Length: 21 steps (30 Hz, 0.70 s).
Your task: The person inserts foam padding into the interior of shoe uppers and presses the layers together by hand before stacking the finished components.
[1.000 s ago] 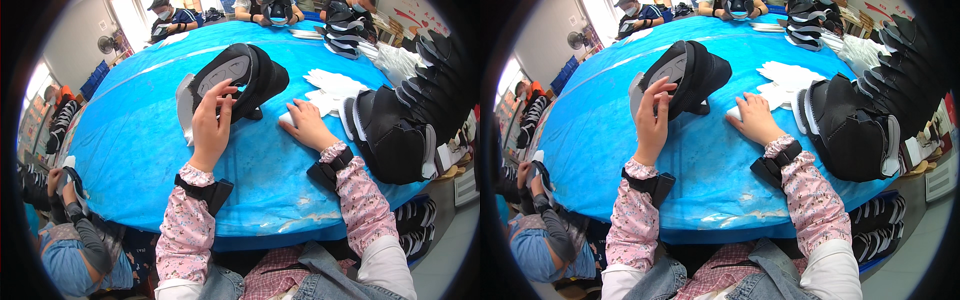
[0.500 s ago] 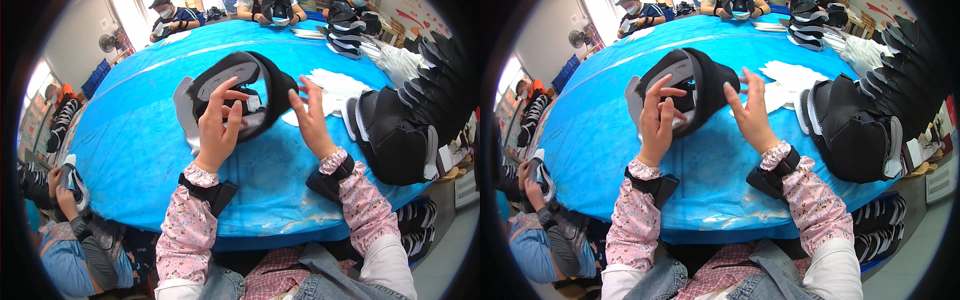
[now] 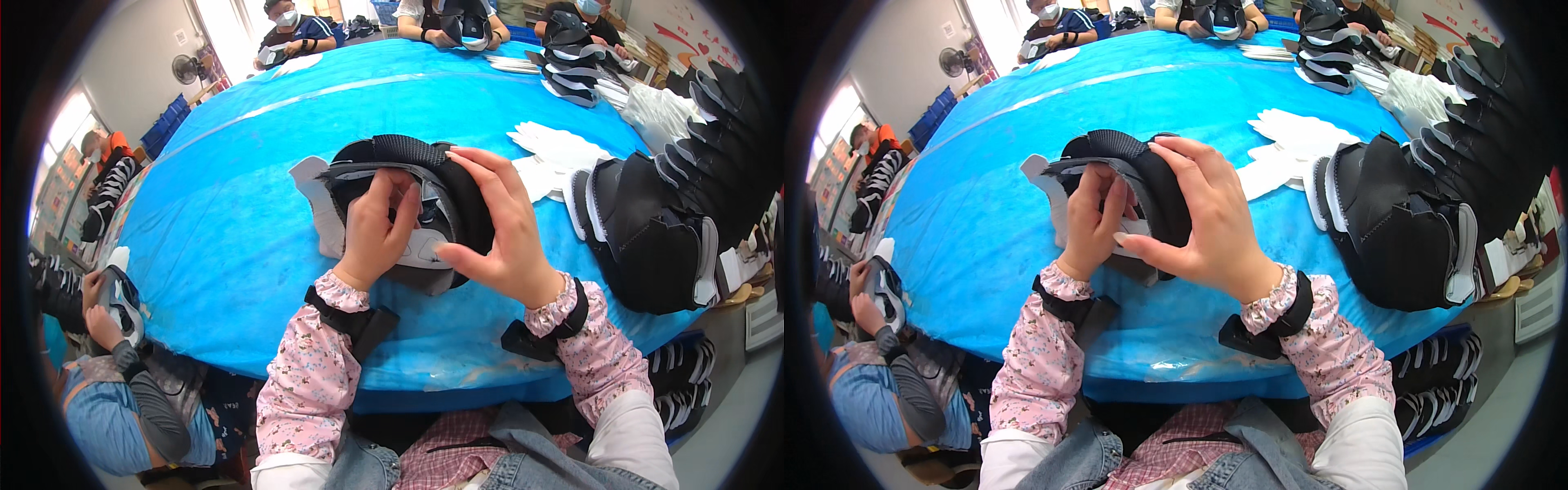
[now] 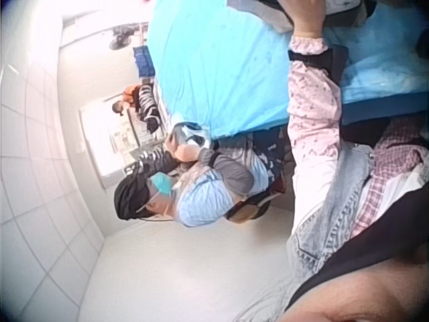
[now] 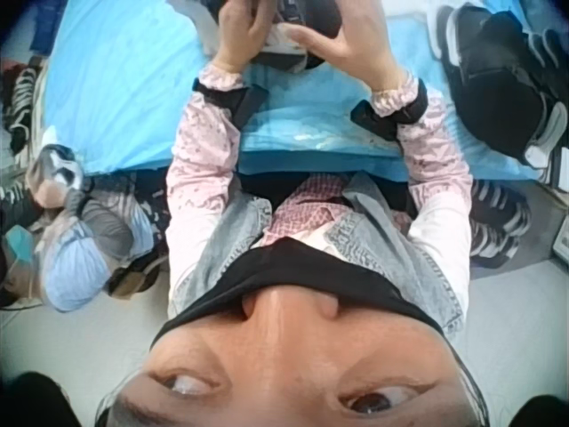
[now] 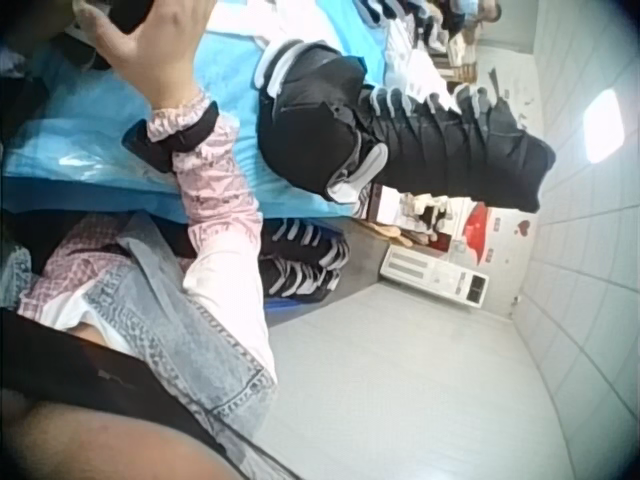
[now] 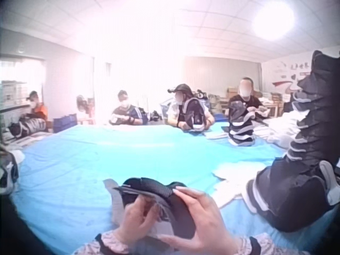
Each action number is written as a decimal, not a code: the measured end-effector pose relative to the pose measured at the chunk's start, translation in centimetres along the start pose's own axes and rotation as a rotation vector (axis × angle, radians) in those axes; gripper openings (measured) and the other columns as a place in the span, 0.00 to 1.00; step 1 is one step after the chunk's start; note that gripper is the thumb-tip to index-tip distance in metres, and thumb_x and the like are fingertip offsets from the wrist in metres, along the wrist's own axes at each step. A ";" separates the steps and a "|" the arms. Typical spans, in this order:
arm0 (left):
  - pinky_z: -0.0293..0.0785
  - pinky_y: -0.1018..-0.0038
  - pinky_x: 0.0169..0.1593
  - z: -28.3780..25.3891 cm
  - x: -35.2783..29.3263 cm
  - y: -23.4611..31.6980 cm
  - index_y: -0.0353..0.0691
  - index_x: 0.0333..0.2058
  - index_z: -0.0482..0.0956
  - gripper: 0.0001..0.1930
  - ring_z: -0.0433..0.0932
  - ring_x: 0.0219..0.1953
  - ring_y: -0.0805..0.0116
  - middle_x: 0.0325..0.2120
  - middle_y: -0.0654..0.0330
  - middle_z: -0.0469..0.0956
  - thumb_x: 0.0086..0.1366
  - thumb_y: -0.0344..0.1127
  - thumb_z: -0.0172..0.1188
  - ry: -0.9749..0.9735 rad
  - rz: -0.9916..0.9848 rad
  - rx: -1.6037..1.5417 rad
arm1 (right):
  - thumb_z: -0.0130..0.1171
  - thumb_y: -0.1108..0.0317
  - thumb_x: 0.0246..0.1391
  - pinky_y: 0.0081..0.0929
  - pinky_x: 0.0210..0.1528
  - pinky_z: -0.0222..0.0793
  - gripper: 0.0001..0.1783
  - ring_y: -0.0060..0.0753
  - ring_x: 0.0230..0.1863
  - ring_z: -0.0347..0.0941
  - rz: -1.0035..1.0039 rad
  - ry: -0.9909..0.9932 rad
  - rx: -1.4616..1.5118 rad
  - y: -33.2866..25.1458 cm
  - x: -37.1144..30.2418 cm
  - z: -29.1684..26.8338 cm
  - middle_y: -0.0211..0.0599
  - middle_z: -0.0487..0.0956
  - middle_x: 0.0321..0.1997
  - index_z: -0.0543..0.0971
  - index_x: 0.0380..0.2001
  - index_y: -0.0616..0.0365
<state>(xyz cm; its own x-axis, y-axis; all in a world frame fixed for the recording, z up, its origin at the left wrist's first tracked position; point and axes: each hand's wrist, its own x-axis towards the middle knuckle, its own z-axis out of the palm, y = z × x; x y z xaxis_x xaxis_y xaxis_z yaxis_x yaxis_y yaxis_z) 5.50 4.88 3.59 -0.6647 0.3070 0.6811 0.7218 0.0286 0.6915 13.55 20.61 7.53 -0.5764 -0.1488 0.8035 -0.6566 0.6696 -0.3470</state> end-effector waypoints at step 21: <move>0.61 0.61 0.57 -1.3 0.4 -7.1 0.34 0.60 0.53 0.40 0.63 0.56 0.56 0.58 0.54 0.59 0.62 0.65 0.39 -0.253 -0.624 -0.679 | 0.45 0.64 0.55 0.23 0.48 0.65 0.16 0.29 0.43 0.72 0.843 0.621 1.324 10.6 -1.3 -1.9 0.36 0.77 0.41 0.73 0.42 0.62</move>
<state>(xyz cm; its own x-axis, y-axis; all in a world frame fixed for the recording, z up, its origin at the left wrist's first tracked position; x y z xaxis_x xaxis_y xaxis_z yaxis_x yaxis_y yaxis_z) -0.10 3.51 -0.73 -0.7733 0.6217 0.1248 -0.0676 -0.2765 0.9586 8.23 29.29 3.74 -0.9010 0.4108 0.1390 -0.4011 -0.6673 -0.6275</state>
